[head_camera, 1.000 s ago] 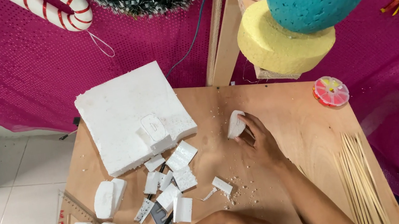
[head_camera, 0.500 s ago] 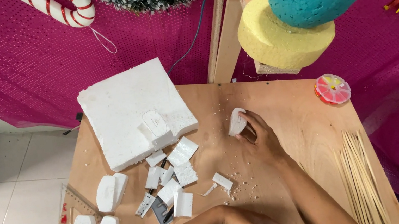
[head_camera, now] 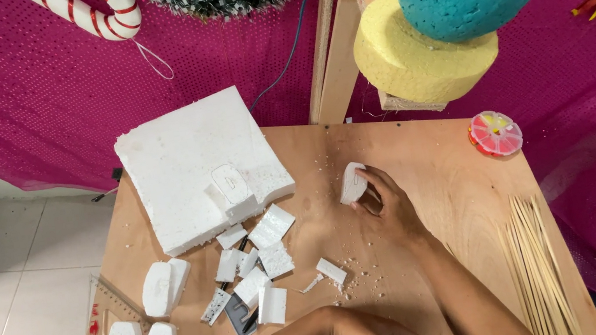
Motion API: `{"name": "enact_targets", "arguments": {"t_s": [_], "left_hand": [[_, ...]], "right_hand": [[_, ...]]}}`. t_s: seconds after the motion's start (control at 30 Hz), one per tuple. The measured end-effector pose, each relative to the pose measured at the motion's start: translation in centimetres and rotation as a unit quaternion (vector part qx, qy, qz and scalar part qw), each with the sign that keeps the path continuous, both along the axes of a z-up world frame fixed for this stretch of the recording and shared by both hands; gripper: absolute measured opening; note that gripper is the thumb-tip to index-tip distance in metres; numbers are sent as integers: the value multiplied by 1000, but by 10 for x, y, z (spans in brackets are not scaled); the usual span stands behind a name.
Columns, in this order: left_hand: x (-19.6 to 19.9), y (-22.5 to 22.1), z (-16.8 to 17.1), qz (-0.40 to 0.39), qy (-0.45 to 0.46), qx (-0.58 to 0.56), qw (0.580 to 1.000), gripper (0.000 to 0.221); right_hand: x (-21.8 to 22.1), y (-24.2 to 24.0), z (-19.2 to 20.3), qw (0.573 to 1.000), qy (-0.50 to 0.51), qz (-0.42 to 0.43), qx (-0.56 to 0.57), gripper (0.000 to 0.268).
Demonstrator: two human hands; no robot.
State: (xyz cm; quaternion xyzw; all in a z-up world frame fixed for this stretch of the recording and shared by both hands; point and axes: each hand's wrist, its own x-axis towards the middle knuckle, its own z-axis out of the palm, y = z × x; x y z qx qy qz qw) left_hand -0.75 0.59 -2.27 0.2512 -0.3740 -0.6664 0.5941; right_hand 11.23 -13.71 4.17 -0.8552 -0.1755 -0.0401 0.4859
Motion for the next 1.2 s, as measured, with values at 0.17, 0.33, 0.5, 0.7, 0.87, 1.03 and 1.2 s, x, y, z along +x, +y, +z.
{"name": "enact_targets", "arguments": {"t_s": [0.17,0.33,0.5,0.7,0.87,1.03,1.2], "left_hand": [[0,1,1,-3,13,5,1000,39],[0,2,5,-7,29,13,999,39],[1,2,4,-12,47,22,999,39],[1,1,0,-7,23,19,1000,44],[0,0,-2,-10,49,17,999,46],[0,0,-4,-17,80,12,997,47],[-1,0,-3,-10,62,20,998,46]], "right_hand": [[0,-1,-1,1000,4,5,-1,58],[0,-1,-1,1000,12,5,7,58],[0,-2,-1,1000,10,0,-2,59],[-1,-1,0,1000,11,4,5,57],[-2,-1,-2,1000,13,5,16,57],[-2,-1,-1,1000,-12,8,5,56],[-3,-1,0,1000,-3,7,13,55]]}}
